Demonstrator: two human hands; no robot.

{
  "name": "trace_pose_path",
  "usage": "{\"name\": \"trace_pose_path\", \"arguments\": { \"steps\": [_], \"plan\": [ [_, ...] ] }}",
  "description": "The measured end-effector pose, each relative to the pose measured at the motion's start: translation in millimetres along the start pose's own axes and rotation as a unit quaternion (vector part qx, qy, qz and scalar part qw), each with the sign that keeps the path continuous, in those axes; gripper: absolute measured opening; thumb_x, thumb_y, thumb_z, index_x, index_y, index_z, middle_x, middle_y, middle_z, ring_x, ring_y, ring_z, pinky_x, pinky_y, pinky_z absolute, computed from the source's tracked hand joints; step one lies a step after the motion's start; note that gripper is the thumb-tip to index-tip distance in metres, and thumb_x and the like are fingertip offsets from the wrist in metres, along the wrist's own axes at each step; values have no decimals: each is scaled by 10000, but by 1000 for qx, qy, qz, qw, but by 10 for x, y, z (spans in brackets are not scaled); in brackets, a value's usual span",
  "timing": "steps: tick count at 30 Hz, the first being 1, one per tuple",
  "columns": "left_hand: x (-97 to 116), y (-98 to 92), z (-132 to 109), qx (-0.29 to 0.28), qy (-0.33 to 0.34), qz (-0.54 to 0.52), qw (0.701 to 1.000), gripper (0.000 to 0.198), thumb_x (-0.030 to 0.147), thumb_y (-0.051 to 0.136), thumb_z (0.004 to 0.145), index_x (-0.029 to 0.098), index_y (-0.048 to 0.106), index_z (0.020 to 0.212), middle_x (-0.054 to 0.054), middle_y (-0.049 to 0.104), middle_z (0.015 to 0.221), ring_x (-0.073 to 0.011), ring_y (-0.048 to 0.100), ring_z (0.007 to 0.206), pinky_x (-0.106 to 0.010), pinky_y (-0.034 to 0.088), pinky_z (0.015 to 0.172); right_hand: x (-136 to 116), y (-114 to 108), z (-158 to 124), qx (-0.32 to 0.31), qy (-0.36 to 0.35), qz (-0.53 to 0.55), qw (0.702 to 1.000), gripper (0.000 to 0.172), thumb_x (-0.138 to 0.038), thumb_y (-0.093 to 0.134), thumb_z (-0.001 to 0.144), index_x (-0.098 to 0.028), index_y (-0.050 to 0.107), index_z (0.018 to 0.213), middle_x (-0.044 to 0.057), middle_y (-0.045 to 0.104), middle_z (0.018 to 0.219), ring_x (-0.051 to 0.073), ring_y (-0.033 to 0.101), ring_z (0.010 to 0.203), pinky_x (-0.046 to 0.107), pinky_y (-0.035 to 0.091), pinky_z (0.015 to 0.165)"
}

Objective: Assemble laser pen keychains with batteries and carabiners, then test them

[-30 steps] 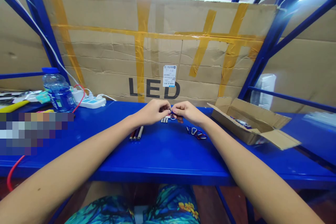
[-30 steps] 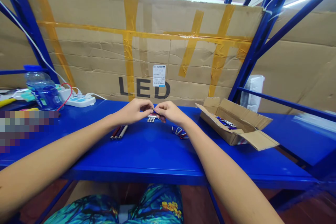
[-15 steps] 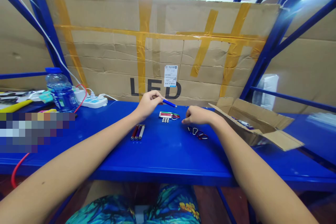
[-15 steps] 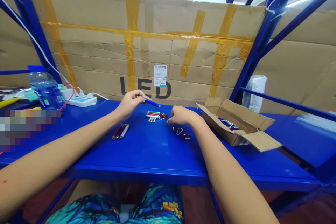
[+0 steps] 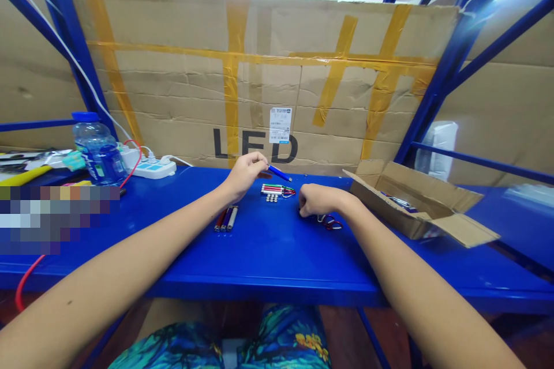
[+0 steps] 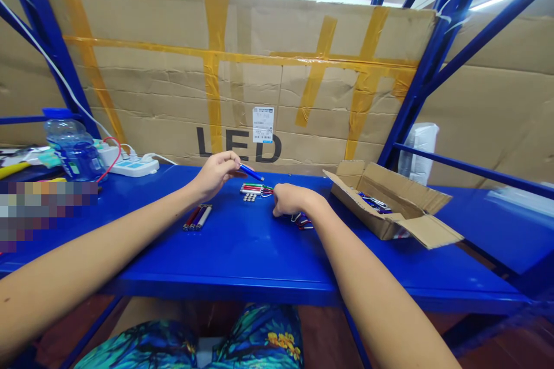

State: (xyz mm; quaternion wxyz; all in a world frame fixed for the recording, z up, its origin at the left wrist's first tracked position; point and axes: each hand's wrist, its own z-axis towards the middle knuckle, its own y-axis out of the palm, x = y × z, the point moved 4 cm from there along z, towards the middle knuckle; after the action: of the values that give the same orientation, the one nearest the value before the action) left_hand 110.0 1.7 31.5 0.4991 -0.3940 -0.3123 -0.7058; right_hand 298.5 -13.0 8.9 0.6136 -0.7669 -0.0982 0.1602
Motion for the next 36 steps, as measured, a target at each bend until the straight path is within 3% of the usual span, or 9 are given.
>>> {"name": "trace_pose_path", "arguments": {
  "steps": [6,11,14,17,20,23,26,31,36],
  "plan": [
    [-46,78,-20,-8,-32,-10,999,86,70,483,780,153,487,760,-15,641,674,-156,674,719,-355,545,757,-150,-94,-27,67,-121,165,977,116,-217,558,740,-162,577,639,29,623,637,135,544,558,262,387,512],
    [-95,145,-47,1,-81,-14,997,84,106,417,887,166,473,871,10,577,658,-156,656,640,-319,553,594,-149,-125,-22,33,-174,426,887,100,-215,549,782,-182,473,727,85,688,769,152,642,595,250,465,479],
    [-106,195,-89,-22,-96,7,995,49,180,412,938,189,461,941,39,504,670,-140,617,562,-268,505,473,-127,-133,20,64,-190,478,855,96,-214,576,783,-186,485,770,55,662,696,134,599,519,240,431,420],
    [-130,250,-136,-64,-107,56,991,64,253,414,964,210,460,977,64,449,621,-85,482,440,-181,357,395,-111,-135,60,94,-198,504,835,108,-248,588,816,-181,509,786,20,620,655,97,512,470,232,390,416],
    [-142,274,-155,-71,-78,112,988,74,260,464,944,194,496,957,49,484,633,-82,457,497,-200,361,468,-117,-144,69,112,-209,508,828,147,-283,607,829,-165,529,790,-8,570,621,80,474,495,223,370,461],
    [-102,267,-154,-49,11,186,981,103,236,576,865,177,536,939,-6,592,818,-139,566,774,-276,452,708,-131,-150,57,114,-212,508,827,161,-289,627,811,-152,543,819,-28,543,617,80,469,536,223,378,507],
    [-79,249,-152,-47,72,235,968,157,239,596,837,185,554,978,-24,616,946,-177,565,940,-323,426,857,-147,-154,42,118,-205,509,828,172,-281,642,788,-150,547,844,-32,538,626,88,476,561,235,394,539],
    [-119,221,-147,-74,67,260,960,164,271,476,911,188,575,1013,-33,641,957,-185,584,902,-328,432,822,-178,-163,23,148,-159,541,813,141,-194,624,762,-162,533,866,-15,565,692,85,467,568,248,414,553],
    [-87,236,-173,-81,115,308,941,172,218,519,880,186,578,1039,-41,654,1012,-182,589,922,-323,434,850,-247,-164,7,133,-180,588,777,115,-224,607,813,-157,531,867,-32,498,656,77,406,545,232,360,504]
  ]
}}
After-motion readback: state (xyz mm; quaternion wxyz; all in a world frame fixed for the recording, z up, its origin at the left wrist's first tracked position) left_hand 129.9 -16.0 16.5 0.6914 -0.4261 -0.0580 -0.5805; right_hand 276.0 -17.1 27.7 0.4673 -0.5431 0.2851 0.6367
